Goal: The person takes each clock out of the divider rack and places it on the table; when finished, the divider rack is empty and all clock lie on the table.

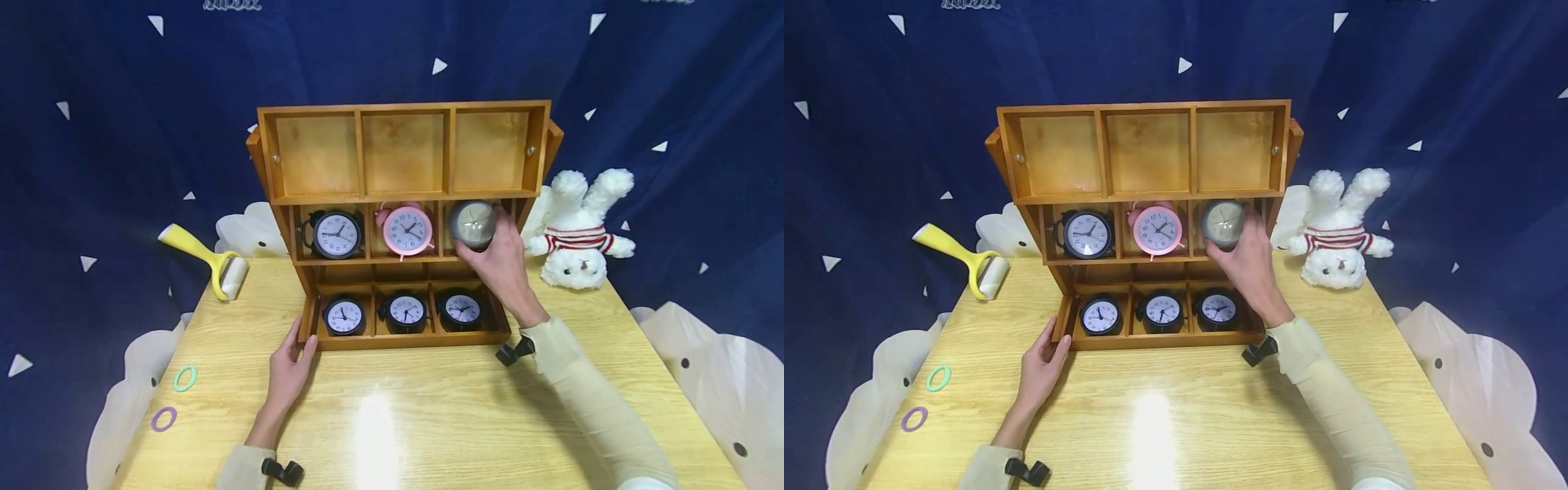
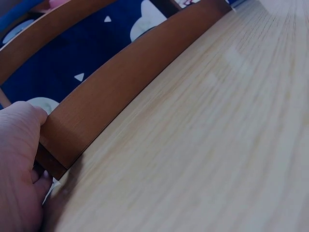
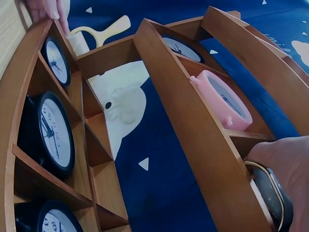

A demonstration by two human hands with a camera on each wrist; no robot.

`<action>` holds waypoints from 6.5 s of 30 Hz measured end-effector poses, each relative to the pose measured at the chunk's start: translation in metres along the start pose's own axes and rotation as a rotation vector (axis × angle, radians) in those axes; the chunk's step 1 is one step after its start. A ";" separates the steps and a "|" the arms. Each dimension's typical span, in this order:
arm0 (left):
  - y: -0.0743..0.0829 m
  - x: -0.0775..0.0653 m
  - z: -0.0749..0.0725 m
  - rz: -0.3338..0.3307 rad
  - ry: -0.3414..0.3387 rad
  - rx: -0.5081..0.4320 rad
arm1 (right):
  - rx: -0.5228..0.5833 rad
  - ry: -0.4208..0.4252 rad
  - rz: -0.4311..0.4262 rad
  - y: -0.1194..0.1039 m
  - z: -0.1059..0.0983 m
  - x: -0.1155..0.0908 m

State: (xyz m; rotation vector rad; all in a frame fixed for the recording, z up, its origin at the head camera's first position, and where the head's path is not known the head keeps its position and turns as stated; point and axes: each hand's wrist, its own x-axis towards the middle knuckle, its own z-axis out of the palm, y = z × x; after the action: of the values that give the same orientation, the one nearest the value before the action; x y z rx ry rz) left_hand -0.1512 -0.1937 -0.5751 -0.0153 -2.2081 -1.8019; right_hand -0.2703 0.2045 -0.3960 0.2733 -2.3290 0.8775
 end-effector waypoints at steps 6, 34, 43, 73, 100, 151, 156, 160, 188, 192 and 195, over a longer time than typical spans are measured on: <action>0.001 -0.001 0.000 0.009 0.011 0.006 | 0.030 0.025 0.002 0.000 0.002 0.000; -0.001 0.000 0.001 0.017 0.024 0.020 | 0.099 0.112 0.060 -0.001 0.005 -0.003; -0.004 -0.001 -0.001 0.002 0.011 0.022 | 0.118 0.132 0.053 -0.005 0.000 -0.007; 0.012 -0.003 0.000 -0.018 0.012 0.015 | 0.114 0.149 0.123 -0.001 -0.051 -0.034; 0.000 -0.004 0.000 -0.004 0.015 0.056 | -0.030 0.000 0.422 0.120 -0.054 -0.066; -0.002 -0.003 0.000 0.008 0.007 0.002 | 0.125 -0.209 0.513 0.174 0.007 -0.059; -0.002 -0.005 0.000 0.014 0.013 -0.004 | 0.133 -0.192 0.509 0.164 -0.001 -0.065; -0.002 -0.007 0.000 0.014 0.016 -0.015 | 0.167 -0.166 0.505 0.153 -0.009 -0.068; -0.002 -0.003 0.000 0.017 0.013 0.013 | 0.305 -0.017 0.332 0.066 -0.054 -0.077; -0.001 -0.003 0.000 0.009 0.013 0.023 | 0.336 -0.006 0.308 0.053 -0.056 -0.076; 0.000 -0.003 0.000 -0.007 0.013 0.032 | 0.359 0.005 0.277 0.043 -0.055 -0.074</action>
State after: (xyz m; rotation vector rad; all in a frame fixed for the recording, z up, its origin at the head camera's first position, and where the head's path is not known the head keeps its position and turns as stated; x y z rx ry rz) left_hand -0.1480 -0.1932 -0.5761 0.0106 -2.2301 -1.7656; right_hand -0.2025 0.2713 -0.4329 0.0947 -2.2267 1.4339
